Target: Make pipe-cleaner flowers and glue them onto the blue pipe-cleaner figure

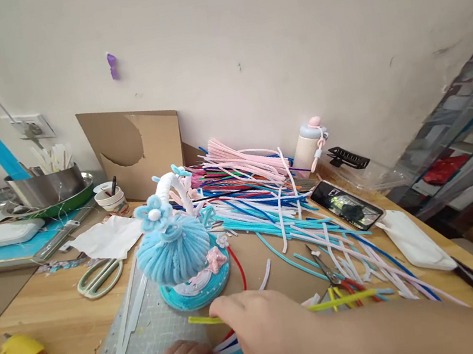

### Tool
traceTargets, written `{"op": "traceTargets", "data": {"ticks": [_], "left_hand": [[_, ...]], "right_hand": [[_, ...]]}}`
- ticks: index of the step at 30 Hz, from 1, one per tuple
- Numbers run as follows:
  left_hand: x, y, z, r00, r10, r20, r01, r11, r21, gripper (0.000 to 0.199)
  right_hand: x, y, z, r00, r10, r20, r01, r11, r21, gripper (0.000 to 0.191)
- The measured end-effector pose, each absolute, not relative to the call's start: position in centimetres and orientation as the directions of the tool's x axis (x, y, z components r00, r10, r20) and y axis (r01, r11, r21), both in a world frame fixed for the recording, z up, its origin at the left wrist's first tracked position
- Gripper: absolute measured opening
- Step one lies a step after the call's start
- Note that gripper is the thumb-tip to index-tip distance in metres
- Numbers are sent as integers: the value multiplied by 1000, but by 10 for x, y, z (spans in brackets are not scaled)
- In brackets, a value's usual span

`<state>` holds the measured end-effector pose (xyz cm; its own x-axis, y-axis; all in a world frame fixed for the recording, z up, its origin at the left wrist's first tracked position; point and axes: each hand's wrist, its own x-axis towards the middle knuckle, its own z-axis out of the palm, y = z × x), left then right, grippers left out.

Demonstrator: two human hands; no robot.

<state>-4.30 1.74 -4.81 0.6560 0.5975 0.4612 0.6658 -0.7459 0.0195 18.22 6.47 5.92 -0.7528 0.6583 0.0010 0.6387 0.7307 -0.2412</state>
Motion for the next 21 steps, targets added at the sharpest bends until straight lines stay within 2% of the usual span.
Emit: {"op": "traceTargets", "data": {"ticks": [2, 4, 7, 12, 18, 21], "left_hand": [[-43, 13, -47, 640, 605, 474, 690, -724, -8, 28], [-43, 8, -45, 603, 654, 456, 742, -670, -20, 24], [-41, 3, -41, 559, 720, 411, 792, -611, -8, 24], [-35, 4, -38, 535, 758, 374, 769, -620, 157, 24], [-34, 5, -41, 507, 767, 392, 766, -610, 202, 27], [-35, 3, -40, 483, 761, 434, 775, -601, 192, 30]], "right_hand": [[168, 70, 28, -697, 693, -184, 708, 622, -335, 41], [158, 71, 6, -669, 699, -252, 736, 580, -348, 38], [151, 67, -7, -697, 685, -213, 703, 594, -391, 27], [163, 71, 5, -712, 682, -167, 666, 580, -469, 14], [198, 96, 21, -705, 694, -146, 644, 542, -540, 20], [204, 93, 18, -676, 727, -125, 662, 523, -537, 25]]}}
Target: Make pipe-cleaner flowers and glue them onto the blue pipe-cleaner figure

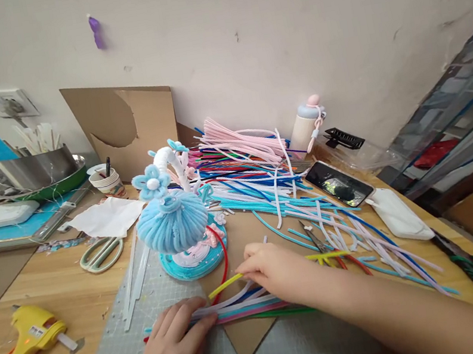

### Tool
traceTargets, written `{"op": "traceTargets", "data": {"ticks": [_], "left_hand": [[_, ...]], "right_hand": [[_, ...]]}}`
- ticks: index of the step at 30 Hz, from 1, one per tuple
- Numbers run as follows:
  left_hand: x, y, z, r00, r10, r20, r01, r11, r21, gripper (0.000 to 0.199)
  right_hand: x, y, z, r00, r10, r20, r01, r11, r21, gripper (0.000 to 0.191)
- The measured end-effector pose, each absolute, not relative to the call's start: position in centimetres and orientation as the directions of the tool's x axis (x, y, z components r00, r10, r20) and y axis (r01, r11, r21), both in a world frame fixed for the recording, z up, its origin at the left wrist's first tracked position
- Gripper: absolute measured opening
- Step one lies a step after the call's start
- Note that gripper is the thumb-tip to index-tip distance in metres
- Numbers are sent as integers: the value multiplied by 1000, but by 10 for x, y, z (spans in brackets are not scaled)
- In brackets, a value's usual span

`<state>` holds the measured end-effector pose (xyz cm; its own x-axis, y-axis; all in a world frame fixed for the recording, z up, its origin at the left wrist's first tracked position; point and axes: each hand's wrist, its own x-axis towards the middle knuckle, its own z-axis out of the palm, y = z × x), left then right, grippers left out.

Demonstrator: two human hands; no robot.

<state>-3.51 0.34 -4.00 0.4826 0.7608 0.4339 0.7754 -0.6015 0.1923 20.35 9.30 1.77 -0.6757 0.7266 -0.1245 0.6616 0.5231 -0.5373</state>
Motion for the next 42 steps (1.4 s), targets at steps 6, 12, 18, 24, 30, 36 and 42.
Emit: {"op": "traceTargets", "data": {"ticks": [6, 12, 18, 24, 30, 36, 42], "left_hand": [[-33, 1, -35, 399, 756, 520, 801, -563, 204, 24], [-32, 6, -41, 429, 833, 349, 805, -528, 270, 19], [-36, 8, -46, 305, 913, 270, 828, -394, 398, 21], [-38, 7, -42, 256, 941, 220, 866, -325, 380, 27], [-39, 7, -43, 322, 897, 304, 839, -419, 348, 37], [-38, 9, -45, 532, 817, 221, 773, -576, 268, 66], [-39, 7, -50, 558, 805, 203, 788, -590, 173, 67]], "right_hand": [[182, 76, 6, -699, 709, -98, 641, 559, -525, 41], [158, 70, 11, -743, 668, -43, 556, 581, -594, 20], [173, 75, 6, -735, 665, -133, 622, 584, -521, 12], [184, 83, -6, -696, 709, -114, 628, 523, -576, 15], [181, 83, -8, -682, 722, -117, 639, 511, -574, 17], [180, 80, -6, -682, 726, -89, 648, 543, -534, 16], [178, 80, 17, -671, 735, -102, 697, 578, -425, 6]]}}
